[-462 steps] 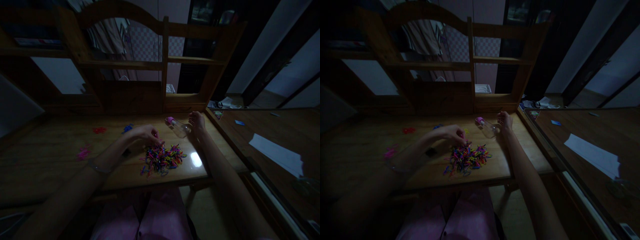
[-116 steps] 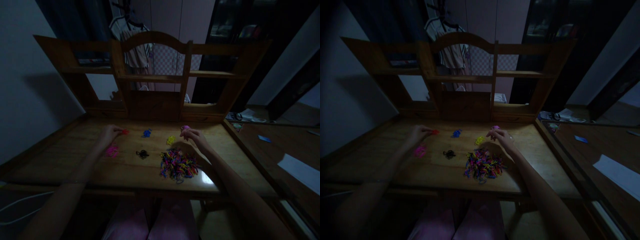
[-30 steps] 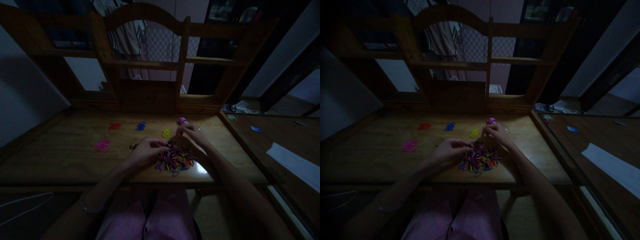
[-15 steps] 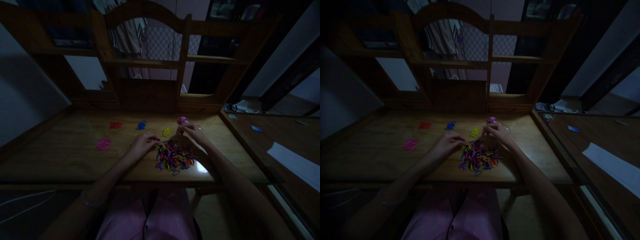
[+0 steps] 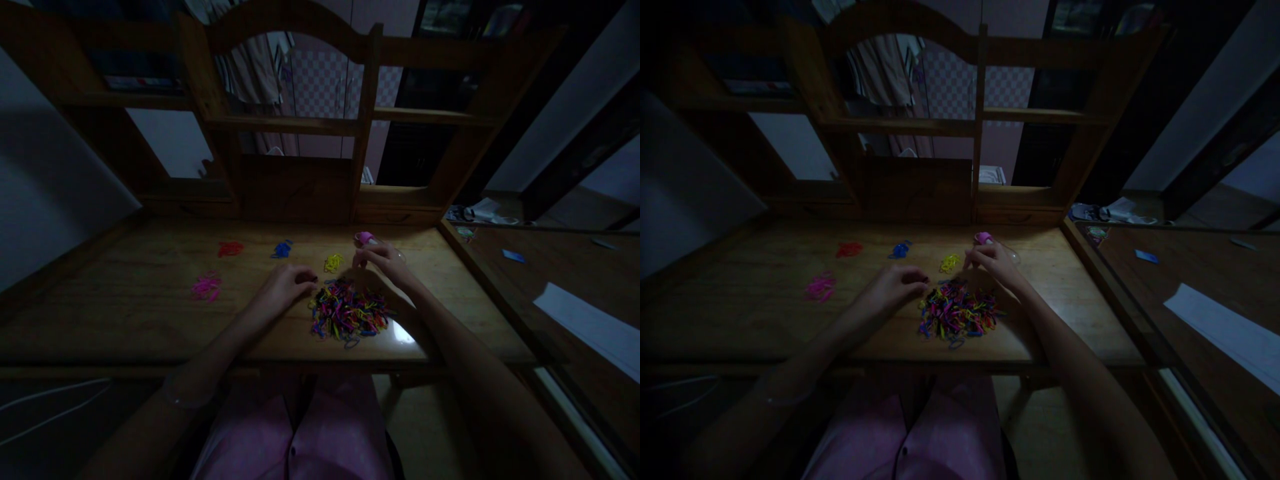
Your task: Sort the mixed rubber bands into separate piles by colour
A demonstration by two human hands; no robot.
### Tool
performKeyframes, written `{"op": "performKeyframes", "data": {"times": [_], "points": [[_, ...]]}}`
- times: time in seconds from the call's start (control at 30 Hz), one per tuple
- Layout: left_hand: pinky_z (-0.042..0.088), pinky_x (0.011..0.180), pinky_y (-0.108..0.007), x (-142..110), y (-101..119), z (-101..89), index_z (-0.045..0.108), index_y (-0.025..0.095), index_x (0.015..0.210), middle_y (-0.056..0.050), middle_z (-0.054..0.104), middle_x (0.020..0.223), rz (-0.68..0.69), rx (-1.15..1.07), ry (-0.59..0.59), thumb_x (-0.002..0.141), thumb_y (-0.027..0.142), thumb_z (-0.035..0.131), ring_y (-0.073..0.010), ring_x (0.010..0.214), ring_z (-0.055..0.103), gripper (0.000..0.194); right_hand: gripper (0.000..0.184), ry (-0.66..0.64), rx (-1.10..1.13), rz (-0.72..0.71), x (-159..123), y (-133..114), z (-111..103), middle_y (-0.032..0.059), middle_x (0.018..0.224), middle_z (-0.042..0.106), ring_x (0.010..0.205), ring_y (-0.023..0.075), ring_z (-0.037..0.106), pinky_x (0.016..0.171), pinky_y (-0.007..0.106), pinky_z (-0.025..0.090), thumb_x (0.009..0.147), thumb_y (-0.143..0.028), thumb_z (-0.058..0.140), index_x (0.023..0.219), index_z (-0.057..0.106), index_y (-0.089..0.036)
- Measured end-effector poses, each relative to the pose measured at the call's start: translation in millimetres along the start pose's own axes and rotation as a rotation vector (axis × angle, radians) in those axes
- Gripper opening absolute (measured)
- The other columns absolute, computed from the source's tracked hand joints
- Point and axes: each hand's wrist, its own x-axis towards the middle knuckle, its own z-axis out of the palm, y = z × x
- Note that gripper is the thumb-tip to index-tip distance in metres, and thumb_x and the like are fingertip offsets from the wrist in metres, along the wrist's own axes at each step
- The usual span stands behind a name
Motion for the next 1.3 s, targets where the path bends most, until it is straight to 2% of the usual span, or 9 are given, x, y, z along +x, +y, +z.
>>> {"op": "performKeyframes", "data": {"times": [0.2, 0.33, 0.47, 0.57, 0.83, 1.0, 1.07, 1.2, 1.3], "points": [[0.039, 0.059, -0.025, 11, -8, 10.0, 0.073, 0.017, 0.088, -0.002, 0.069, 0.072, -0.036, 0.076, -0.103, 0.067, 0.03, 0.074, -0.0167, 0.068, 0.061, 0.025, 0.04, -0.011, 0.033, -0.015, 2, 6, -1, 0.0043, 0.073, 0.068, 0.072, 0.0177, 0.061, 0.074, 0.032, 0.044, 0.092, -0.046, 0.052, 0.072, 0.073, -0.018], [0.033, 0.055, -0.024, 18, -12, 9.7, 0.072, 0.018, 0.086, 0.0, 0.067, 0.069, -0.001, 0.118, -0.153, 0.065, 0.035, 0.077, -0.0157, 0.065, 0.059, 0.027, 0.04, -0.024, 0.027, -0.006, 2, 7, -2, 0.0045, 0.075, 0.068, 0.074, 0.0181, 0.061, 0.074, 0.031, 0.044, 0.093, -0.046, 0.051, 0.073, 0.073, -0.019], [0.031, 0.053, -0.023, 22, -14, 7.9, 0.07, 0.017, 0.08, 0.002, 0.062, 0.065, 0.006, 0.135, -0.224, 0.067, 0.032, 0.074, -0.0143, 0.063, 0.055, 0.02, 0.04, -0.025, 0.017, -0.005, 1, 6, -2, 0.0046, 0.076, 0.068, 0.075, 0.0183, 0.061, 0.075, 0.031, 0.045, 0.092, -0.046, 0.051, 0.073, 0.073, -0.019], [0.033, 0.055, -0.023, 21, -14, 7.1, 0.067, 0.016, 0.075, 0.001, 0.06, 0.065, -0.001, 0.087, -0.28, 0.07, 0.033, 0.072, -0.0141, 0.064, 0.053, 0.019, 0.039, -0.017, 0.026, -0.009, 1, 5, -1, 0.0049, 0.076, 0.068, 0.075, 0.0181, 0.061, 0.075, 0.031, 0.045, 0.092, -0.045, 0.052, 0.073, 0.073, -0.018], [0.041, 0.057, -0.022, 10, -6, -5.9, 0.062, 0.014, 0.082, 0.0, 0.061, 0.071, -0.061, -0.271, -0.366, 0.075, 0.039, 0.071, -0.0122, 0.063, 0.056, 0.027, 0.04, -0.025, 0.003, -0.018, 1, 4, -2, 0.0047, 0.075, 0.068, 0.073, 0.0175, 0.06, 0.075, 0.032, 0.044, 0.093, -0.045, 0.051, 0.072, 0.073, -0.018], [0.048, 0.063, -0.024, 5, 0, -8.8, 0.061, 0.014, 0.087, -0.001, 0.064, 0.073, -0.12, -0.406, -0.298, 0.075, 0.038, 0.072, -0.0136, 0.066, 0.061, 0.03, 0.038, -0.024, -0.007, -0.035, 0, 0, -2, 0.0048, 0.073, 0.067, 0.074, 0.0183, 0.06, 0.075, 0.033, 0.043, 0.093, -0.042, 0.051, 0.072, 0.073, -0.018], [0.05, 0.066, -0.025, 6, -1, -8.8, 0.063, 0.013, 0.091, -0.003, 0.066, 0.077, -0.123, -0.411, -0.298, 0.074, 0.039, 0.073, -0.0149, 0.069, 0.063, 0.032, 0.038, -0.021, -0.011, -0.031, 0, -1, -2, 0.0048, 0.072, 0.067, 0.074, 0.0183, 0.06, 0.075, 0.032, 0.043, 0.092, -0.041, 0.051, 0.072, 0.073, -0.018], [0.05, 0.074, -0.026, 14, -4, -10.4, 0.07, 0.013, 0.093, -0.007, 0.072, 0.087, -0.058, -0.304, -0.415, 0.074, 0.038, 0.073, -0.0176, 0.079, 0.066, 0.031, 0.039, -0.017, -0.006, -0.002, 0, -3, -1, 0.0048, 0.072, 0.067, 0.073, 0.018, 0.06, 0.075, 0.032, 0.044, 0.092, -0.042, 0.051, 0.071, 0.073, -0.018], [0.049, 0.077, -0.027, 20, -8, -10.3, 0.071, 0.014, 0.09, -0.006, 0.073, 0.087, -0.016, -0.301, -0.442, 0.072, 0.032, 0.075, -0.0178, 0.082, 0.066, 0.026, 0.038, -0.012, 0.005, 0.005, 0, -4, 0, 0.0046, 0.072, 0.068, 0.072, 0.0178, 0.061, 0.076, 0.032, 0.044, 0.092, -0.041, 0.052, 0.07, 0.072, -0.018]]}}
